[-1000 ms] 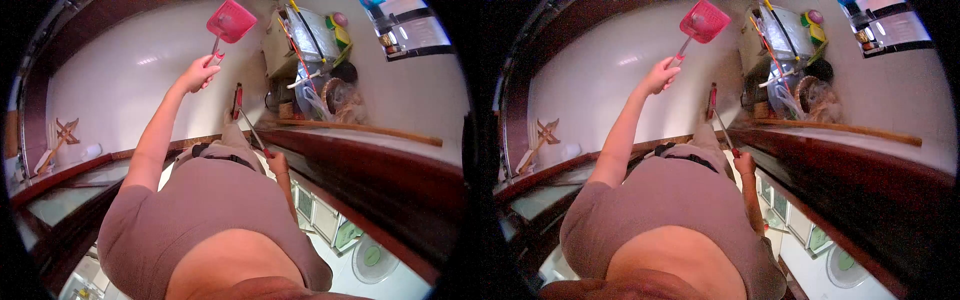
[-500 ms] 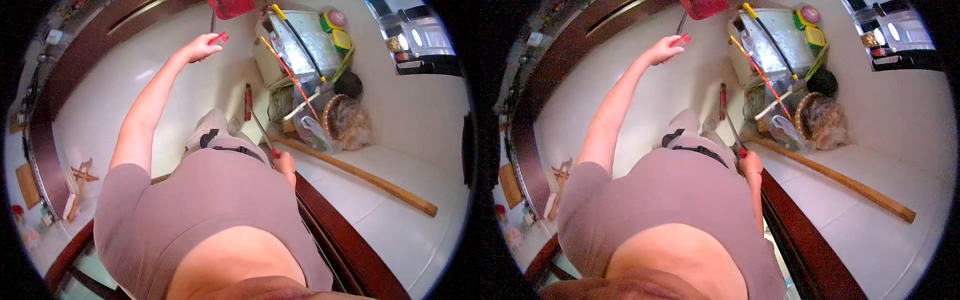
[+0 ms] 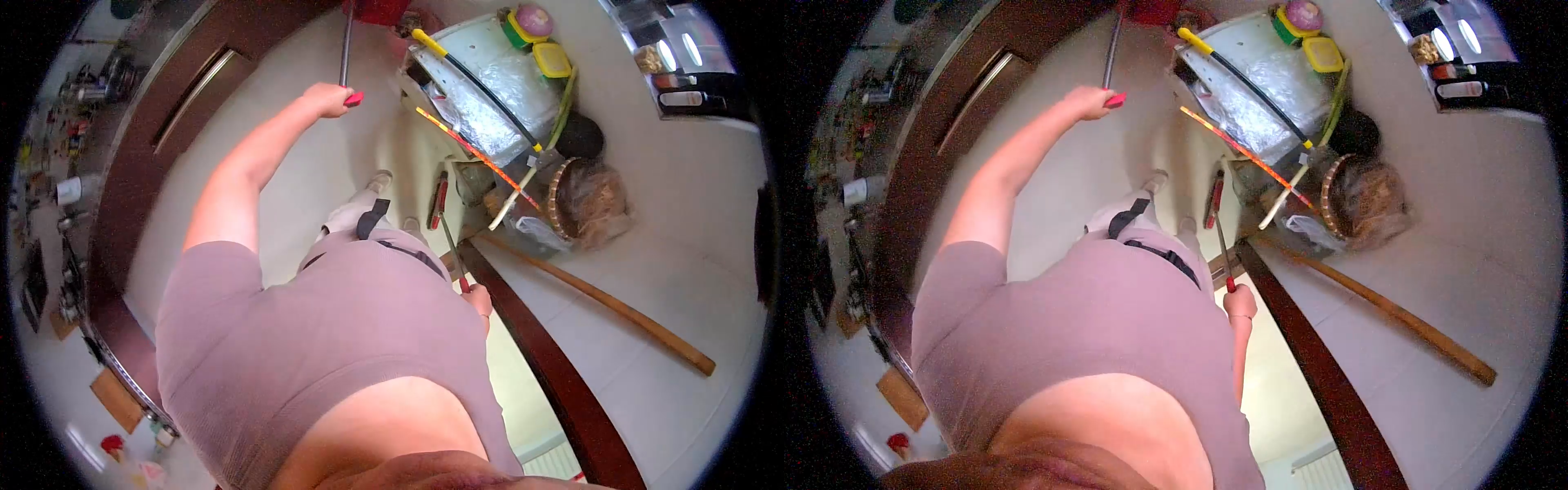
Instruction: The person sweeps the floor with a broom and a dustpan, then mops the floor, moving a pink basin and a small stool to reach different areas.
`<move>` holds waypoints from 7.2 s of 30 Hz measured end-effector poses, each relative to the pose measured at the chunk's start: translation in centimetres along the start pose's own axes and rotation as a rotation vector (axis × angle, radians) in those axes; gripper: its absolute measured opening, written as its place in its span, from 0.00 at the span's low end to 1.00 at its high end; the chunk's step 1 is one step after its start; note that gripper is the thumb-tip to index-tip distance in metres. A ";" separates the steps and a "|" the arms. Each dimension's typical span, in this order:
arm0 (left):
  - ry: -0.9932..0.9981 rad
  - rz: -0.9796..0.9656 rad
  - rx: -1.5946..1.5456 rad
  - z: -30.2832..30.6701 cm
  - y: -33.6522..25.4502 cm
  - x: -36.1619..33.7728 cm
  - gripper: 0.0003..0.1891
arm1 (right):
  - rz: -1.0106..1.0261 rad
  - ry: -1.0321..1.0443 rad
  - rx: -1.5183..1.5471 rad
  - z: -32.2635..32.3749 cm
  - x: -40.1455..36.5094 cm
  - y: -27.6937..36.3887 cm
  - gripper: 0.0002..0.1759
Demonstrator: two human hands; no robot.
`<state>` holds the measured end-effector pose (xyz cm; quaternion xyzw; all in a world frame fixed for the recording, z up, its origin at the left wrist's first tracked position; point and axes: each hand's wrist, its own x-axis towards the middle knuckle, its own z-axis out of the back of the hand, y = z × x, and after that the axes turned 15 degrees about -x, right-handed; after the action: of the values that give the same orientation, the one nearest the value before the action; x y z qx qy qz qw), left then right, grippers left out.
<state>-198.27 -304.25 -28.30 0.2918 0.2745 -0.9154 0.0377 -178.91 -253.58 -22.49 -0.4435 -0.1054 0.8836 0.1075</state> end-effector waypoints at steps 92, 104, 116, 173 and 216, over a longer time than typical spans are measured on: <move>1.241 0.166 -0.363 -38.3 -50.6 -24.6 0.14 | -0.661 -0.767 1.295 -32.8 -29.4 -35.7 0.16; 1.376 -0.378 -0.022 -56.7 -57.2 -31.3 0.15 | -0.599 -1.382 1.683 -27.5 -30.6 -43.0 0.13; 1.515 -0.785 -0.021 -68.0 -68.9 -35.2 0.12 | -0.585 -1.511 1.757 -23.9 -25.4 -51.3 0.12; 1.242 -1.429 -0.502 -129.0 -155.3 -57.4 0.09 | -0.512 -1.549 1.524 -52.5 -17.3 -150.8 0.15; 0.860 -0.765 0.188 -169.7 -233.3 -37.5 0.14 | -1.022 -0.332 2.136 -80.7 3.9 -212.2 0.18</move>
<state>-133.62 -21.17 -10.58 0.5197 0.2686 -0.6835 -0.4365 -95.64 -42.52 -12.88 0.0830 0.5056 0.4261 0.7456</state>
